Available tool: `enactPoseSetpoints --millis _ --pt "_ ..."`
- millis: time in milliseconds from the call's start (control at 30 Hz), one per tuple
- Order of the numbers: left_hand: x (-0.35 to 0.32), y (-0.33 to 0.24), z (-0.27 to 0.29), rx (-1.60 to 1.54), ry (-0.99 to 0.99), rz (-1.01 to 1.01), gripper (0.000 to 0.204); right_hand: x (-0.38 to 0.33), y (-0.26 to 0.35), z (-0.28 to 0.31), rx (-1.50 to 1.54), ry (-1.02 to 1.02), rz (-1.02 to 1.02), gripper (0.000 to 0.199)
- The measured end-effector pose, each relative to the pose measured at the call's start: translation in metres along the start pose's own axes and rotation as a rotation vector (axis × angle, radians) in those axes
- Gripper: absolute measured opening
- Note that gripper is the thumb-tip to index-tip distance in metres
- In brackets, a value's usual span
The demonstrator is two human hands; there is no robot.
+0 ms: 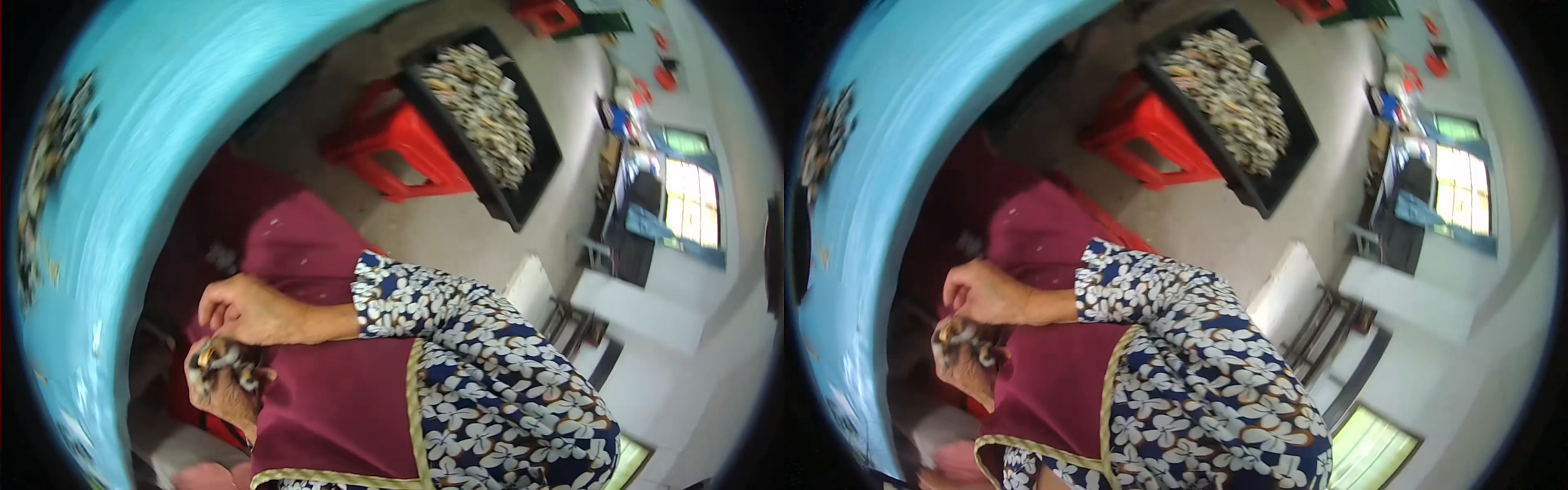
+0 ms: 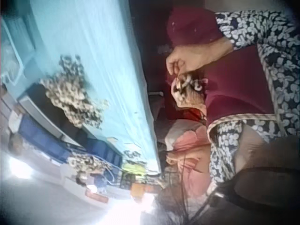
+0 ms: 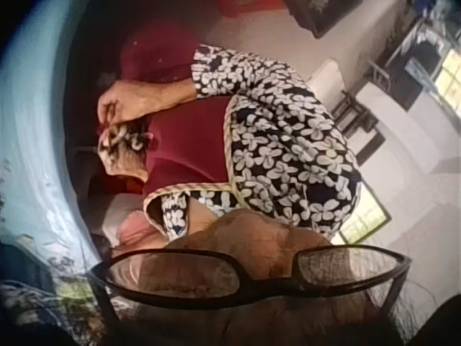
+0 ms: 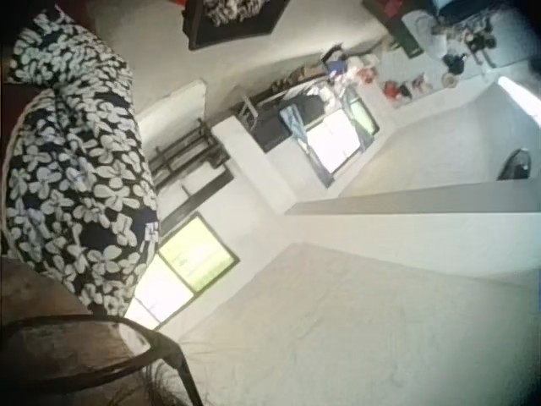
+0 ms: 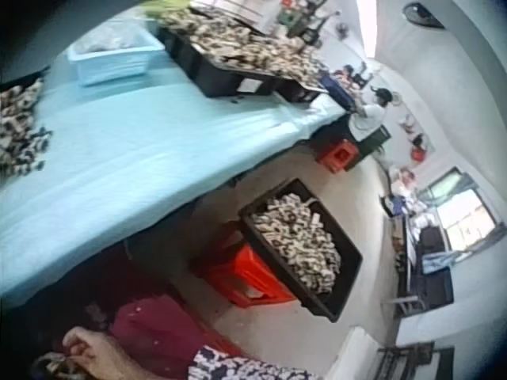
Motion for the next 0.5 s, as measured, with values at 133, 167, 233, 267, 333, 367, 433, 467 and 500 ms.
enactPoseSetpoints --millis 133,167,233,267,333,367,433,467,500 --pt "0.013 -0.007 -0.039 -0.09 0.205 -0.031 0.023 -0.029 0.001 0.034 0.295 -0.045 0.162 0.034" --pt "0.008 -0.017 -0.051 -0.128 0.262 -0.056 0.023 -0.036 0.008 0.037 0.183 -0.025 0.225 0.037" --pt "0.009 -0.02 -0.072 -0.052 0.326 -0.1 0.024 -0.044 0.007 0.054 0.093 -0.145 0.265 0.033" --pt "0.01 -0.022 -0.078 0.012 0.344 -0.142 0.026 -0.044 0.005 0.06 0.073 -0.196 0.26 0.031" --pt "0.009 -0.028 -0.09 0.067 0.365 -0.19 0.028 -0.047 0.002 0.069 0.085 -0.259 0.313 0.028" --pt "0.009 -0.033 -0.091 0.086 0.359 -0.237 0.029 -0.049 0.004 0.07 0.087 -0.309 0.348 0.025" --pt "0.002 -0.05 -0.099 0.164 0.365 -0.355 0.029 -0.053 0.007 0.073 0.134 -0.329 0.343 0.024" --pt "0.001 -0.055 -0.104 0.176 0.366 -0.376 0.029 -0.055 0.007 0.076 0.159 -0.335 0.331 0.024" --pt "0.0 -0.055 -0.107 0.175 0.374 -0.372 0.028 -0.056 0.007 0.078 0.17 -0.338 0.336 0.024"
Point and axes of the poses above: each hand's wrist, its own x-axis towards the middle knuckle, its own z-axis out of the back of the hand, y = z × x, the point moved 7 cm from there along x, towards the middle knuckle, and after that the axes turned 4 degrees about z, right-handed, at the moved point
